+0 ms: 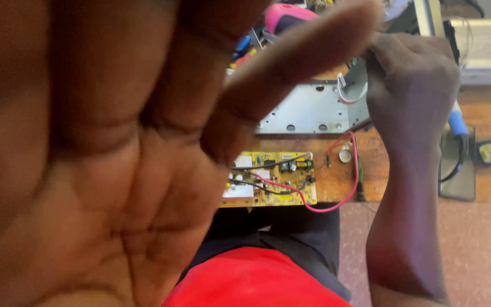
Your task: The person uses a screwdriver to remove screws from a monitor's internal frame and detaches a ribbon cable. They then handle a circuit board and multimeter probes on the workbench.
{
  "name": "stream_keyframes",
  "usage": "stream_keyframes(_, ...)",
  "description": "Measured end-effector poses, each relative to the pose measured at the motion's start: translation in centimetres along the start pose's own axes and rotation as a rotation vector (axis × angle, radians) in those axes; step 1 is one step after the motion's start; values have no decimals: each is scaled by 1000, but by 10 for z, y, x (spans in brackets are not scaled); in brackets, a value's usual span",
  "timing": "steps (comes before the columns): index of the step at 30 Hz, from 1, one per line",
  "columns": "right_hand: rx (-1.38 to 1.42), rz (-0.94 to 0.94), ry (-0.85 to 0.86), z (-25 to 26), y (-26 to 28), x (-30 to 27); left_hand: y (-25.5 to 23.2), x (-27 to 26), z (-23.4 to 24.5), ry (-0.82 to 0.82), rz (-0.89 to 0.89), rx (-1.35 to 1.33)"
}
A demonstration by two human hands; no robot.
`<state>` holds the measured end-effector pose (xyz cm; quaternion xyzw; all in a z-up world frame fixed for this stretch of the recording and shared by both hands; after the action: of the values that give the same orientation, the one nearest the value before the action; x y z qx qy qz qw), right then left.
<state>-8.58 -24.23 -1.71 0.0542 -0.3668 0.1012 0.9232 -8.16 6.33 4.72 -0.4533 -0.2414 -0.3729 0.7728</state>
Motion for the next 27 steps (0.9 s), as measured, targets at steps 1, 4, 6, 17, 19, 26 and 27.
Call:
stream_keyframes(1,-73,-82,35,2,-9,-8,-1,-3,-1,-11,11,-1)
stream_keyframes(4,-49,-97,53,-3,-19,-8,-4,-12,-7,-12,50,-11)
stream_keyframes(6,-11,-73,62,0,-14,-4,-4,-17,-9,-7,76,-16)
stream_keyframes(17,72,103,-59,2,-14,-6,141,-63,15,-27,120,102)
stream_keyframes(19,138,91,32,0,-19,-9,53,-29,30,2,131,110)
stream_keyframes(26,182,138,7,9,-6,-3,-1,-25,13,-8,188,46)
stream_keyframes(27,116,123,-22,8,-7,-2,0,-20,7,-19,177,29)
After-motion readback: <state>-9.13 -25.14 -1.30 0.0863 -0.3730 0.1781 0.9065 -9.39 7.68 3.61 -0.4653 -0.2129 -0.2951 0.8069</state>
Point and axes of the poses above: each hand's wrist, its own x-axis towards the middle knuckle, its own z-axis out of the back of the hand, y = z × x, the point moved 1 cm from there along x, towards the middle knuckle, and after that the axes turned 6 degrees about -z, right-handed, at the moved point
